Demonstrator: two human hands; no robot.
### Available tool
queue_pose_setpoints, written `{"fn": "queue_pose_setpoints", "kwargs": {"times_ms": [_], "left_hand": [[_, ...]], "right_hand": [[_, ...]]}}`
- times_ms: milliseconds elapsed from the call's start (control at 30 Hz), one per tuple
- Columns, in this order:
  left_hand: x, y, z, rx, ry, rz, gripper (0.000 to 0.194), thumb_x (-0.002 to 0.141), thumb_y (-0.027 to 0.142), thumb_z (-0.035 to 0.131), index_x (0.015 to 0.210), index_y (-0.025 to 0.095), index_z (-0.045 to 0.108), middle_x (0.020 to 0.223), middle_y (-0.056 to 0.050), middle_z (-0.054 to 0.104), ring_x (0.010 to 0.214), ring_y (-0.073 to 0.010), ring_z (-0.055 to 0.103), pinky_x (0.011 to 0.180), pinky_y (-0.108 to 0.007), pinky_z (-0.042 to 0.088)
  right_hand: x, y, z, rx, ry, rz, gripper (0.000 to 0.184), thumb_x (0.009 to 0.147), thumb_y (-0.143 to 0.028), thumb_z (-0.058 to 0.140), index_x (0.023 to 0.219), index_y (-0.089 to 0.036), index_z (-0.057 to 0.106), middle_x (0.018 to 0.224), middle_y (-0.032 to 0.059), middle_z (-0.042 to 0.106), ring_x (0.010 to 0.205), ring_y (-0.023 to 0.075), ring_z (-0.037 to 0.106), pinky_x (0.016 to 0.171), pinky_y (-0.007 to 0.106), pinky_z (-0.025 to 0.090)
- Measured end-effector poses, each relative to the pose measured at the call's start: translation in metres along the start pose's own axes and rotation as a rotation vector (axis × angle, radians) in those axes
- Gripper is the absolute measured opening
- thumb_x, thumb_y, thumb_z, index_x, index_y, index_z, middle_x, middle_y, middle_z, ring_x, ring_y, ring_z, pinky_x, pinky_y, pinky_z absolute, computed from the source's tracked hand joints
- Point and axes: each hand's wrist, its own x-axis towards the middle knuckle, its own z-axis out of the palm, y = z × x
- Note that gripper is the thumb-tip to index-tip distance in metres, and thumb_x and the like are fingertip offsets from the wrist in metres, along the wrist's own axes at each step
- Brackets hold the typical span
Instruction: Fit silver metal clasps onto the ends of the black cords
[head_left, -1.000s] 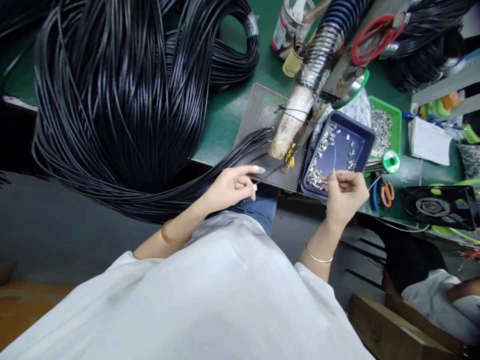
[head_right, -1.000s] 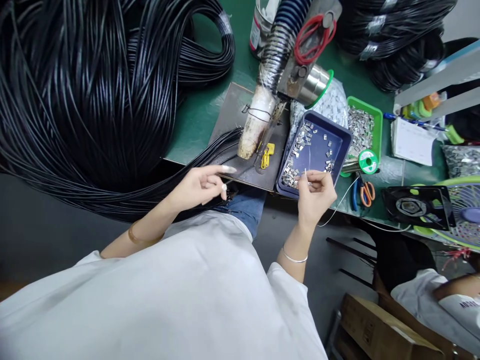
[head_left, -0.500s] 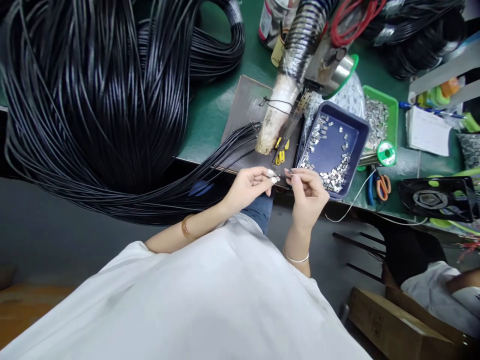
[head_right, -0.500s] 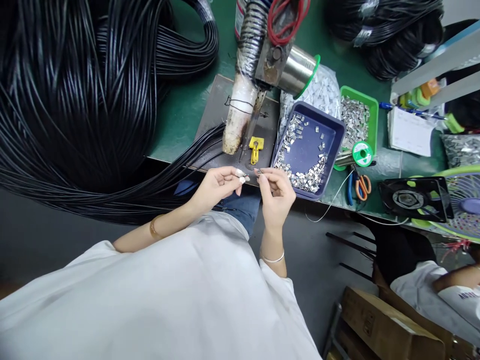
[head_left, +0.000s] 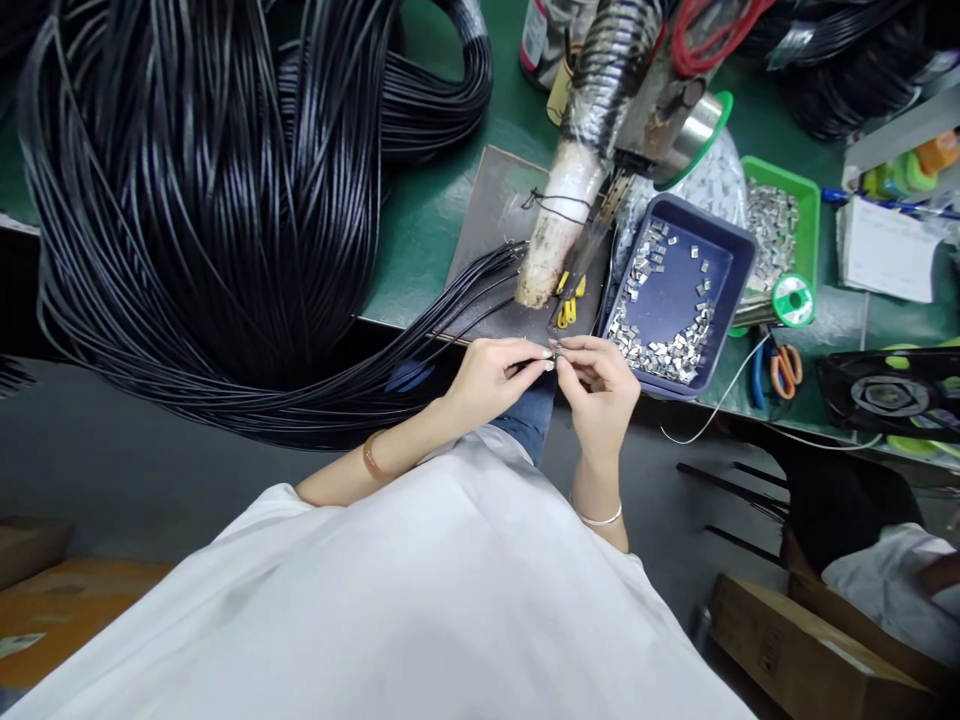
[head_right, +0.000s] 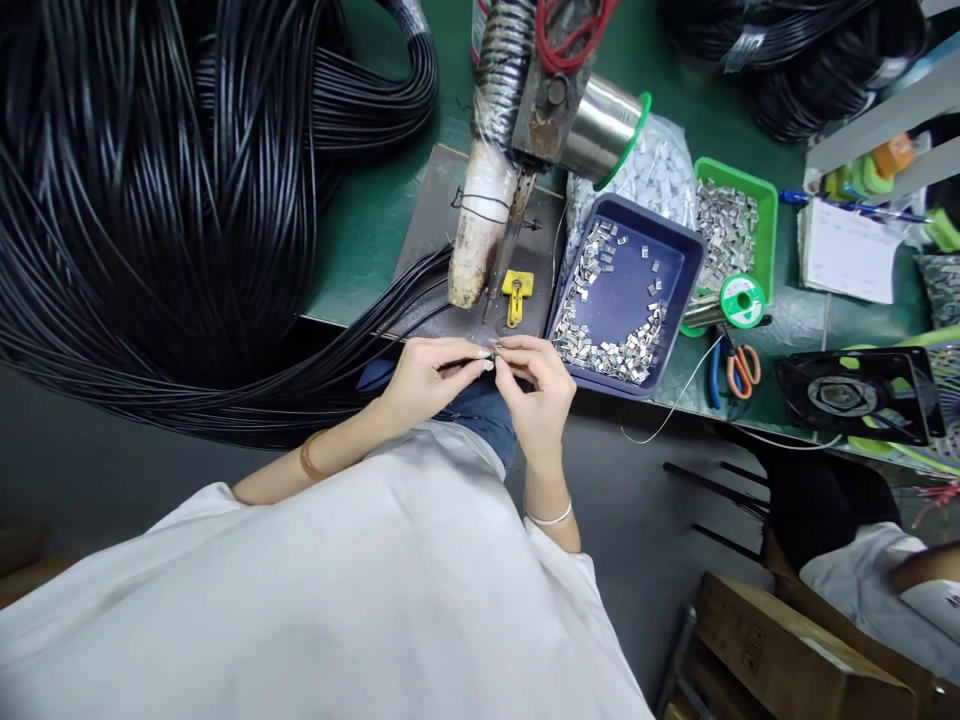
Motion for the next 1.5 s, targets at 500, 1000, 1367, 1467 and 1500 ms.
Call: {"fn": "queue_pose_setpoints", "kwargs": {"times_ms": [500, 1000, 1367, 1467, 1500], "left_hand": [[0.002, 0.012, -0.012, -0.547, 0.001, -0.346, 0.023, 0.078, 0.029, 0.073, 0.091, 0.012, 0.064, 0.057, 0.002, 0.063, 0.047, -0.0055, 0.052, 0.049, -0.018, 0.037], [0.016, 0.004, -0.012, -0.594, 0.064, -0.336, 0.019, 0.067, 0.030, 0.079, 0.075, 0.014, 0.073, 0.074, -0.001, 0.071, 0.070, -0.0100, 0.064, 0.073, -0.022, 0.052], [0.023, 0.009, -0.011, -0.554, 0.112, -0.308, 0.019, 0.069, 0.028, 0.078, 0.077, 0.013, 0.072, 0.068, 0.000, 0.068, 0.062, -0.0080, 0.059, 0.065, -0.021, 0.049], [0.023, 0.008, -0.011, -0.548, 0.108, -0.317, 0.021, 0.069, 0.031, 0.078, 0.076, 0.013, 0.071, 0.067, 0.000, 0.067, 0.062, -0.0088, 0.060, 0.064, -0.022, 0.049], [0.023, 0.007, -0.012, -0.542, 0.108, -0.318, 0.020, 0.069, 0.031, 0.078, 0.076, 0.013, 0.071, 0.067, 0.000, 0.067, 0.062, -0.0088, 0.060, 0.063, -0.022, 0.049]], "right_hand": [[-0.002, -0.004, 0.006, 0.007, 0.215, -0.083, 0.010, 0.094, -0.026, 0.053, 0.096, -0.022, 0.062, 0.102, 0.0039, 0.068, 0.093, 0.0146, 0.072, 0.072, 0.029, 0.063], [0.000, 0.009, 0.010, -0.143, 0.112, -0.262, 0.002, 0.087, -0.021, 0.061, 0.089, -0.023, 0.062, 0.097, 0.0032, 0.073, 0.089, 0.0156, 0.072, 0.069, 0.030, 0.061], [0.008, 0.014, 0.012, -0.334, 0.141, -0.460, 0.010, 0.085, -0.016, 0.061, 0.088, -0.025, 0.058, 0.099, 0.0018, 0.075, 0.089, 0.0142, 0.073, 0.075, 0.030, 0.059], [0.008, 0.015, 0.012, -0.356, 0.135, -0.478, 0.011, 0.085, -0.015, 0.061, 0.087, -0.025, 0.057, 0.099, 0.0019, 0.075, 0.088, 0.0141, 0.073, 0.074, 0.029, 0.060], [0.008, 0.015, 0.012, -0.359, 0.130, -0.488, 0.012, 0.085, -0.015, 0.062, 0.088, -0.025, 0.057, 0.100, 0.0018, 0.075, 0.088, 0.0141, 0.073, 0.074, 0.029, 0.060]]}}
